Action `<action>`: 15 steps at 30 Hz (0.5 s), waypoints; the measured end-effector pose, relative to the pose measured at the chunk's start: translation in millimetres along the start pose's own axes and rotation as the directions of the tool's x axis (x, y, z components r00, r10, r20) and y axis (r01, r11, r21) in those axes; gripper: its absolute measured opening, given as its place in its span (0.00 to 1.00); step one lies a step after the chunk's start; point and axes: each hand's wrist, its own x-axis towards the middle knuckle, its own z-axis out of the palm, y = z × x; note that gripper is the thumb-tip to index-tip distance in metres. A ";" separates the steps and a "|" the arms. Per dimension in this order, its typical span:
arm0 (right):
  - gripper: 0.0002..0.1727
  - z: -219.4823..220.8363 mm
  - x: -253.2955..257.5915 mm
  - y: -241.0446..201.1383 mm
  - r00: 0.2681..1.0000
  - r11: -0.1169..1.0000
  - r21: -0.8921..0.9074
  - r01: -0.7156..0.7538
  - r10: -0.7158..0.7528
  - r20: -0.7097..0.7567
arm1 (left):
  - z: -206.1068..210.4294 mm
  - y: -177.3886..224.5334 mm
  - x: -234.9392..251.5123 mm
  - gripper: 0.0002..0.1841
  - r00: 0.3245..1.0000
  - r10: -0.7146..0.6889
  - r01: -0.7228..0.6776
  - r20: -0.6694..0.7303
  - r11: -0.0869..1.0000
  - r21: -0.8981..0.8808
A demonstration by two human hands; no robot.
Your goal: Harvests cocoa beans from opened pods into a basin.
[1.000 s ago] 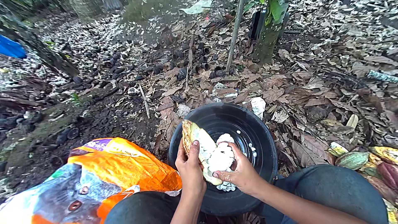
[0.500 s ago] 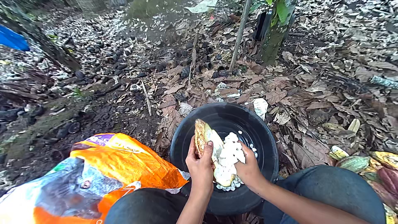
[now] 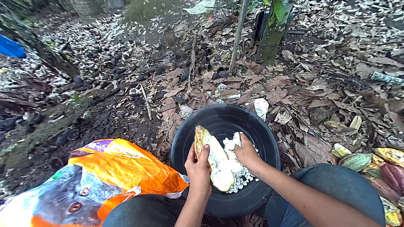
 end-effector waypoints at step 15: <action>0.20 -9.2 -41.1 -6.2 0.683 0.305 -0.643 0.703 -0.542 0.490 | -11.2 6.1 17.0 0.25 0.999 0.033 -0.032 -0.022 0.998 0.056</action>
